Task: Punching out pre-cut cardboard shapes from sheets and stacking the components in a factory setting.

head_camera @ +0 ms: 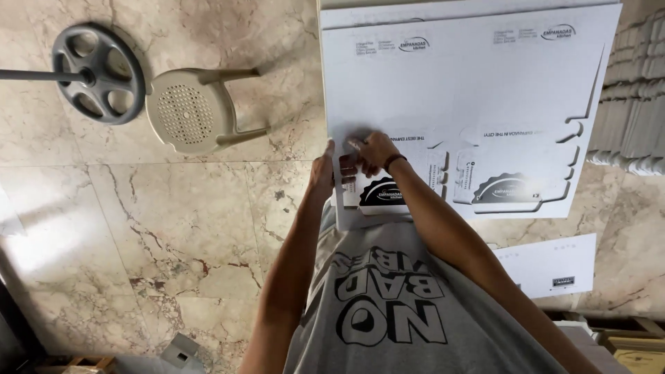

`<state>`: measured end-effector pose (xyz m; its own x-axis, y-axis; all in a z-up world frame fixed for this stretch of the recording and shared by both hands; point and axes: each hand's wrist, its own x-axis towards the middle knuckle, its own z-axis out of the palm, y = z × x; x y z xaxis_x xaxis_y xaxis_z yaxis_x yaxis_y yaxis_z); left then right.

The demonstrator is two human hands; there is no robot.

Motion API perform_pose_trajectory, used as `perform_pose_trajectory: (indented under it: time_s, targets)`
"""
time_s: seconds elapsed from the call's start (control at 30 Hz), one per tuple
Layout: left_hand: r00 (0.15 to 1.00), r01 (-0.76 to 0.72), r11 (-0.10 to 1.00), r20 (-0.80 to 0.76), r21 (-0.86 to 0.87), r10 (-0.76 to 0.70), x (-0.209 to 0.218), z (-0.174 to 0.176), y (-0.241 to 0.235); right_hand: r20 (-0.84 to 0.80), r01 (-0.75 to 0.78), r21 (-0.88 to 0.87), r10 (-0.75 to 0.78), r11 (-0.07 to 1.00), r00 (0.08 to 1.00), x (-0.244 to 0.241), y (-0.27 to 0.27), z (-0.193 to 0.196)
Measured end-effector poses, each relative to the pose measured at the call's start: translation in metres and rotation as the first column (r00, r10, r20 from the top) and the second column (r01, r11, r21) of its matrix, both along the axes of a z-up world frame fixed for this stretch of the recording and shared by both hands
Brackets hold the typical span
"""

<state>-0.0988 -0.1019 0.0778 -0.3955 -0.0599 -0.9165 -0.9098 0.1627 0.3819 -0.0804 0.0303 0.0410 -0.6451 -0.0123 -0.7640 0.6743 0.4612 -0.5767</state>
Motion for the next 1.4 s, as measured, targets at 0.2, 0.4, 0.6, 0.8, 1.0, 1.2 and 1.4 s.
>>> perform_pose_trajectory:
  time_s: [0.2,0.4,0.6,0.8,1.0,1.2,1.4]
  targets:
    - [0.993,-0.119,0.977,0.0,0.177,0.121,0.015,-0.133,-0.02,0.075,-0.017,0.05,0.013,0.999,0.997,0.0,-0.004,-0.03]
    - [0.995,-0.069,0.944,0.092,0.324,0.041,-0.028,0.012,-0.044,0.224,0.091,0.007,-0.091,0.996,0.97,-0.012,-0.007,-0.017]
    - [0.994,-0.043,0.937,-0.083,0.346,0.077,0.011,-0.038,-0.018,0.017,-0.096,0.188,0.094,0.978,0.995,-0.005,-0.019,0.005]
    - [0.996,0.038,0.805,-0.087,0.591,0.018,0.027,-0.001,-0.055,-0.082,0.194,0.12,-0.185,0.974,0.979,0.018,-0.003,0.016]
    - [0.999,-0.042,0.784,0.039,0.619,0.022,0.102,0.005,-0.061,-0.252,0.354,0.658,-0.248,0.665,0.935,0.153,0.103,-0.011]
    - [0.978,-0.208,0.701,0.134,0.682,0.16,0.109,0.03,-0.041,0.326,0.24,0.365,-0.365,0.899,0.872,0.182,0.153,-0.046]
    - [0.994,0.073,0.824,-0.11,0.562,-0.013,0.105,-0.019,-0.091,0.539,0.577,-0.237,-0.388,0.782,0.748,0.154,0.176,-0.018]
